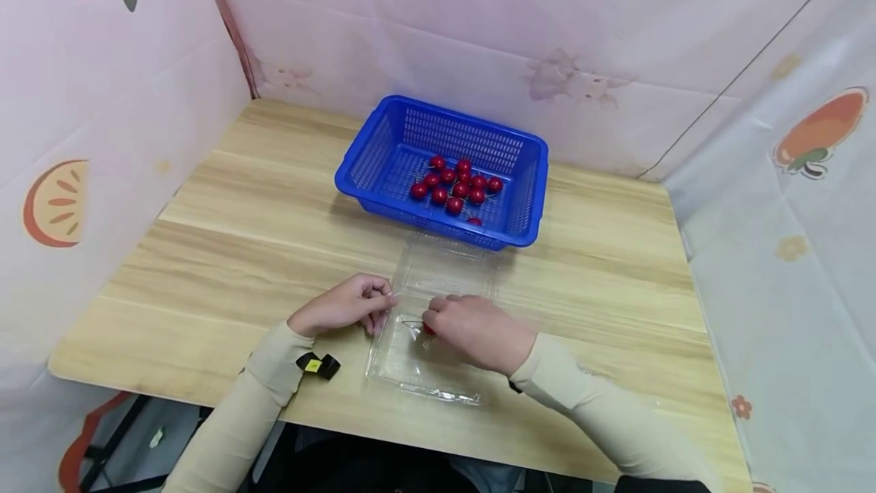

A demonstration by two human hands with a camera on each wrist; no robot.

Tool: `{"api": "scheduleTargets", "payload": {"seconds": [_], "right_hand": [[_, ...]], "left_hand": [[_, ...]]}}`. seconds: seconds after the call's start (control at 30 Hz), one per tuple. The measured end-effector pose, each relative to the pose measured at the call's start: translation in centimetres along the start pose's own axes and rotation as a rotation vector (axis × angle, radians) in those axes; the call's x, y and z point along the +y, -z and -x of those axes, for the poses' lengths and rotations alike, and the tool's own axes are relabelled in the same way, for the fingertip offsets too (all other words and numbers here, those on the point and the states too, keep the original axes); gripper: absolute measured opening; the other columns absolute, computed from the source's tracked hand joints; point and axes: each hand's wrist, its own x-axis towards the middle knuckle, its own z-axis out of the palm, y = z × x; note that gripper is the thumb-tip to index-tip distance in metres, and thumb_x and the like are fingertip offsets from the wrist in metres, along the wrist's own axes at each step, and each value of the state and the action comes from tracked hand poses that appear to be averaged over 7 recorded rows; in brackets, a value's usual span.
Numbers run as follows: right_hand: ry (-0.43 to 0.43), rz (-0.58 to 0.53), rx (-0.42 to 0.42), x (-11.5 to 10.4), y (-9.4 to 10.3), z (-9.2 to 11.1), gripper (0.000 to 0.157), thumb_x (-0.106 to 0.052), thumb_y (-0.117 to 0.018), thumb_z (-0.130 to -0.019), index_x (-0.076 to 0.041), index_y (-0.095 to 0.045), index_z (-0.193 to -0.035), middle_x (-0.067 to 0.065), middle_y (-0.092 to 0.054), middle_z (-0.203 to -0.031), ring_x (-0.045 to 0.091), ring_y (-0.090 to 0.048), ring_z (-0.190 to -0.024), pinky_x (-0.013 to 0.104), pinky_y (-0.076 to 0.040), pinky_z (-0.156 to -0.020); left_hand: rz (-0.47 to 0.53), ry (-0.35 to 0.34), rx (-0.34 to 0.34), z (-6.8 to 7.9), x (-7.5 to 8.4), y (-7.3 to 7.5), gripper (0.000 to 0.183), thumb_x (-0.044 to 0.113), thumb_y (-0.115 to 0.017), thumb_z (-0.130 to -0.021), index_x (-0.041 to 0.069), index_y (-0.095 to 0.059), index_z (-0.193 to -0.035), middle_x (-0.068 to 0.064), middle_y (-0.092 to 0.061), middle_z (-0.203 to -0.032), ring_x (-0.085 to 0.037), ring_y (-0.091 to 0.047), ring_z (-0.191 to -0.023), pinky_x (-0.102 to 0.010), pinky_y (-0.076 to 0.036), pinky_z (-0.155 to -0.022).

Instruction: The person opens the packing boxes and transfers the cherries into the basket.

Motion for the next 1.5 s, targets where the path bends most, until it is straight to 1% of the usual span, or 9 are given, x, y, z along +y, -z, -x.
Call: {"api": "scheduleTargets", "payload": {"seconds": [0.13,0.27,0.43,0.63,0.93,1.07,1.17,1.33,1.5], "right_hand": [[-0.044,0.106,0.007,-0.6,-1.5,-0.5,0.012,-0.011,-0.074,-0.093,-0.013,-0.071,-0.105,-0.001,-0.072,-0.100,0.016,-0.071,-0.085,0.033,-0.063,-0.071],[-0.013,0.166,0.022,-0.6,-2.5,-0.9,0.016,-0.004,-0.077,-0.087,-0.013,-0.071,-0.099,0.000,-0.068,-0.092,0.014,-0.067,-0.072,0.029,-0.059,-0.061],[0.008,0.094,0.018,-0.2,-3.0,-1.1,0.017,0.000,-0.077,-0.085,-0.012,-0.073,-0.096,0.000,-0.068,-0.090,0.013,-0.066,-0.072,0.024,-0.059,-0.064],[0.044,-0.005,-0.069,-0.1,-2.9,-1.7,0.014,-0.002,-0.075,-0.089,-0.011,-0.074,-0.099,0.001,-0.069,-0.093,0.012,-0.069,-0.080,0.021,-0.059,-0.072],[0.087,-0.002,-0.108,0.1,-2.6,-2.5,0.010,-0.005,-0.077,-0.088,-0.011,-0.071,-0.094,-0.001,-0.067,-0.088,0.008,-0.058,-0.072,0.020,-0.055,-0.068],[0.031,-0.131,-0.099,0.5,-1.1,-1.4,0.013,-0.008,-0.080,-0.087,-0.013,-0.069,-0.092,-0.004,-0.064,-0.086,0.006,-0.055,-0.073,0.020,-0.054,-0.068],[0.002,-0.192,-0.046,1.1,0.8,-0.1,0.014,-0.010,-0.080,-0.088,-0.015,-0.068,-0.094,-0.005,-0.064,-0.088,0.006,-0.058,-0.077,0.019,-0.055,-0.069],[-0.062,-0.180,0.088,2.8,4.0,2.5,0.013,-0.014,-0.080,-0.090,-0.015,-0.070,-0.098,-0.007,-0.065,-0.094,0.006,-0.061,-0.084,0.021,-0.058,-0.074],[-0.161,-0.148,0.146,5.0,6.0,4.3,0.016,-0.013,-0.080,-0.090,-0.015,-0.072,-0.104,-0.006,-0.066,-0.099,0.006,-0.063,-0.089,0.025,-0.060,-0.079]], "left_hand": [[0.001,0.006,0.008,0.0,-0.1,0.1,0.023,0.019,-0.057,-0.106,-0.001,-0.060,-0.095,-0.001,-0.065,-0.073,-0.015,-0.063,-0.059,-0.026,-0.059,-0.055],[0.003,-0.010,0.002,-0.2,-0.3,0.1,0.025,0.021,-0.057,-0.106,-0.003,-0.060,-0.098,-0.001,-0.065,-0.074,-0.015,-0.062,-0.059,-0.028,-0.060,-0.055],[0.004,-0.009,-0.010,-0.2,-0.3,0.0,0.027,0.021,-0.057,-0.106,-0.004,-0.060,-0.100,-0.001,-0.065,-0.075,-0.015,-0.062,-0.059,-0.028,-0.060,-0.056],[0.003,-0.015,0.007,0.0,-0.1,0.2,0.027,0.021,-0.057,-0.106,-0.004,-0.059,-0.097,0.000,-0.064,-0.073,-0.014,-0.061,-0.058,-0.027,-0.060,-0.054],[-0.012,-0.016,0.004,0.1,-0.1,-0.1,0.027,0.021,-0.057,-0.106,-0.005,-0.060,-0.100,0.001,-0.064,-0.073,-0.014,-0.062,-0.058,-0.026,-0.059,-0.055],[-0.025,-0.023,0.007,0.2,-0.1,-0.1,0.029,0.022,-0.057,-0.106,-0.006,-0.061,-0.100,0.000,-0.064,-0.073,-0.014,-0.061,-0.057,-0.027,-0.059,-0.054],[-0.033,-0.026,0.013,0.2,0.0,0.1,0.029,0.022,-0.057,-0.106,-0.006,-0.062,-0.101,0.000,-0.065,-0.073,-0.014,-0.062,-0.058,-0.027,-0.059,-0.054],[-0.024,-0.022,0.010,0.2,0.1,0.2,0.025,0.020,-0.058,-0.105,-0.004,-0.062,-0.100,-0.001,-0.066,-0.073,-0.014,-0.062,-0.058,-0.026,-0.059,-0.054],[-0.013,-0.023,0.000,0.1,-0.3,0.0,0.026,0.020,-0.058,-0.106,-0.006,-0.062,-0.102,0.000,-0.065,-0.072,-0.013,-0.062,-0.058,-0.024,-0.058,-0.054]]}}
